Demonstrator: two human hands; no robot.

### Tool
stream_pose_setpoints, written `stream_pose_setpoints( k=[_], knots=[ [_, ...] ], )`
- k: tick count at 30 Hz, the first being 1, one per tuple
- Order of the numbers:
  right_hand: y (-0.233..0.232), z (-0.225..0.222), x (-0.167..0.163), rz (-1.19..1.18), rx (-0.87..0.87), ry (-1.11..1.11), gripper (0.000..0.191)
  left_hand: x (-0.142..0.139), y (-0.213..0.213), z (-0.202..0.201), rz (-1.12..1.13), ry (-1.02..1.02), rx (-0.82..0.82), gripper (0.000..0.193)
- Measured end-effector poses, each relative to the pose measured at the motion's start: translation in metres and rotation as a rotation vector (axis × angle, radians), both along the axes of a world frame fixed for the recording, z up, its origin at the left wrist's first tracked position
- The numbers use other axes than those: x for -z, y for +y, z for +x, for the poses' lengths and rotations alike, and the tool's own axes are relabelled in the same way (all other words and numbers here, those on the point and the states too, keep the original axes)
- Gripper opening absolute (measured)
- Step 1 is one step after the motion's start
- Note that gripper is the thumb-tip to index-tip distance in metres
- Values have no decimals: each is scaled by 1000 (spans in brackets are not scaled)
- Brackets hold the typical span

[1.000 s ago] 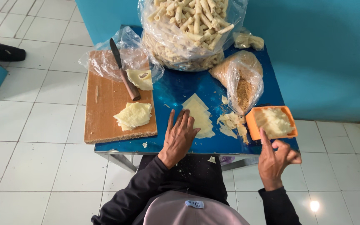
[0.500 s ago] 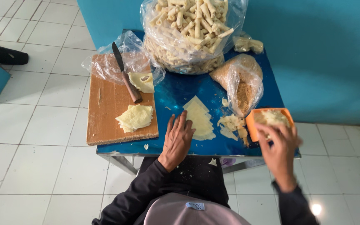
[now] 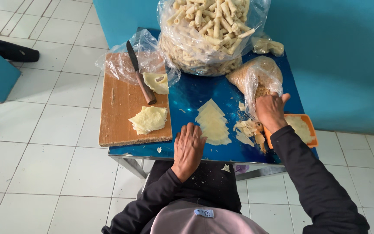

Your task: The person slices pieces from a soft white food block with a knife on a wooden cutting board, then folds and presses the cut pieces by hand and places them into an orange container on the table. They repeat the cutting and folding cycle, occasionally reaching into a plastic bag of brown crumbs beside the work area.

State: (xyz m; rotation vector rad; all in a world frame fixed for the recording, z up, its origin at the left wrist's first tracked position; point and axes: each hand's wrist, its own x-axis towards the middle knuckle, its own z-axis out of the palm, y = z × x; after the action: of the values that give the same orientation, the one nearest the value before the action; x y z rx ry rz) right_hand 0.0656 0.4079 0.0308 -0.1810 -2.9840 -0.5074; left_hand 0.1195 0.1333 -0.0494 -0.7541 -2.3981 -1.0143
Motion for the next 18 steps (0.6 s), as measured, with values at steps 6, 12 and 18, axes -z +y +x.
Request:
stream_pose_setpoints(
  k=[6, 12, 18],
  knots=[
    [9, -4, -3, -132, 0, -10, 20, -3, 2, 1, -41, 38, 18, 19],
    [7, 29, 8, -427, -402, 282, 17, -11, 6, 2, 34, -29, 82, 8],
    [-66, 51, 55, -577, -553, 50, 4, -14, 13, -1, 214, -73, 127, 9]
  ],
)
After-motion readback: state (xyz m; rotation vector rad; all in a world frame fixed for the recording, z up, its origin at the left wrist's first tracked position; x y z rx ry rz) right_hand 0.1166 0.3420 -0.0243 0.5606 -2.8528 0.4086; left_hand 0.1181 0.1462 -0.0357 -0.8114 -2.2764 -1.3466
